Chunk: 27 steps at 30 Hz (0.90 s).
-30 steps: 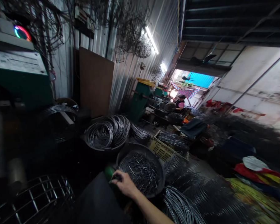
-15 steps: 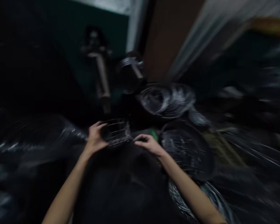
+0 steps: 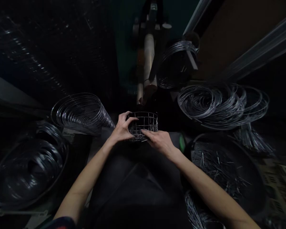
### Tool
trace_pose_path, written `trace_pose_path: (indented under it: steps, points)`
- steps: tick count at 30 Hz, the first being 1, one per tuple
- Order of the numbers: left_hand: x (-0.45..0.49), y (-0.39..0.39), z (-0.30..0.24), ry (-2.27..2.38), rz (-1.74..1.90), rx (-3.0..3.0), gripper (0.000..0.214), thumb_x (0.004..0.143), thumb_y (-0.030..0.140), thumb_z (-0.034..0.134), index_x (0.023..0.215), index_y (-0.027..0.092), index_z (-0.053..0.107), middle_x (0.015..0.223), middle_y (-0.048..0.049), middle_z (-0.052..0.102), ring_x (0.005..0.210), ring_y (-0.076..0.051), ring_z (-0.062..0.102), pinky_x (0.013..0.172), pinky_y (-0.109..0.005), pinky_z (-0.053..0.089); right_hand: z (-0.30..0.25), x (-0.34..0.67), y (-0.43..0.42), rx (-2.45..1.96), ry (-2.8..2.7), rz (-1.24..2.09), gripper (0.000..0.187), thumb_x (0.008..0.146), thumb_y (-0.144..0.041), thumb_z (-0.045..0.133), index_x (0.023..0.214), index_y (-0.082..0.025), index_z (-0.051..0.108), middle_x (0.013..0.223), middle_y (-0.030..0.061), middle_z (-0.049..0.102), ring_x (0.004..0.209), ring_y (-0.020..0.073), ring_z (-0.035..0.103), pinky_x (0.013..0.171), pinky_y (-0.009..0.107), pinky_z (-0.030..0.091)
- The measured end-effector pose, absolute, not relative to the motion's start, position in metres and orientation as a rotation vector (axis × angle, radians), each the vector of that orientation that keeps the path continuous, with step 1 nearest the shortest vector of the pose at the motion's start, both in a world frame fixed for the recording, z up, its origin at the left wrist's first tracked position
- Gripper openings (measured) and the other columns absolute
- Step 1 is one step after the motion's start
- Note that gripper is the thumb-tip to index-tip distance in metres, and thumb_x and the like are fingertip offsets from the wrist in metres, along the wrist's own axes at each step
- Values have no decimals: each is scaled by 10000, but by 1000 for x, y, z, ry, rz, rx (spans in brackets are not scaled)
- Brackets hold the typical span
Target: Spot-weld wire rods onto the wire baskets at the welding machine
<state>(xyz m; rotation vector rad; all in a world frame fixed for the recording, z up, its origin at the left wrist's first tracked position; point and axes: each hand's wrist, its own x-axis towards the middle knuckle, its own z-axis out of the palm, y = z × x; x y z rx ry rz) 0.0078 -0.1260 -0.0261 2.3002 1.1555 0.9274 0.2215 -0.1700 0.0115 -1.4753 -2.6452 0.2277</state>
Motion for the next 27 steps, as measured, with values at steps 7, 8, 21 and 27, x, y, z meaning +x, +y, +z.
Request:
trace_pose_path:
  steps: [7, 8, 21, 27]
  points:
    - [6, -117, -27, 1192, 920, 2163, 753, 502, 335, 890, 1136, 227, 498, 1367, -134, 346, 1283, -352, 330, 1051, -534, 372, 9, 228, -158, -1299, -2619, 119, 320, 917, -237, 499, 1202, -259, 642, 1111, 19, 709, 784, 133, 693, 622, 214, 479]
    - [7, -116, -28, 1178, 916, 2154, 734, 502, 324, 890, 1113, 227, 496, 1375, -132, 341, 1290, -353, 321, 1051, -537, 370, 9, 229, -157, -1289, -2603, 127, 315, 916, -236, 503, 1196, -263, 646, 1108, 14, 711, 792, 130, 694, 620, 209, 477]
    - [-9, -109, -33, 849, 567, 2127, 804, 674, 161, 632, 1401, 209, 294, 1374, -122, 398, 1292, -298, 378, 1101, -489, 339, -19, 242, -175, -1356, -2615, 221, 272, 878, -242, 568, 1126, -269, 676, 1055, 9, 727, 743, 142, 703, 548, 212, 429]
    - [-5, -106, -31, 1019, 616, 2202, 772, 712, 106, 604, 1412, 228, 303, 1335, -92, 484, 1204, -263, 493, 1032, -429, 419, -19, 240, -170, -1365, -2631, 267, 281, 895, -255, 543, 1145, -275, 670, 1060, 15, 727, 736, 141, 697, 561, 213, 449]
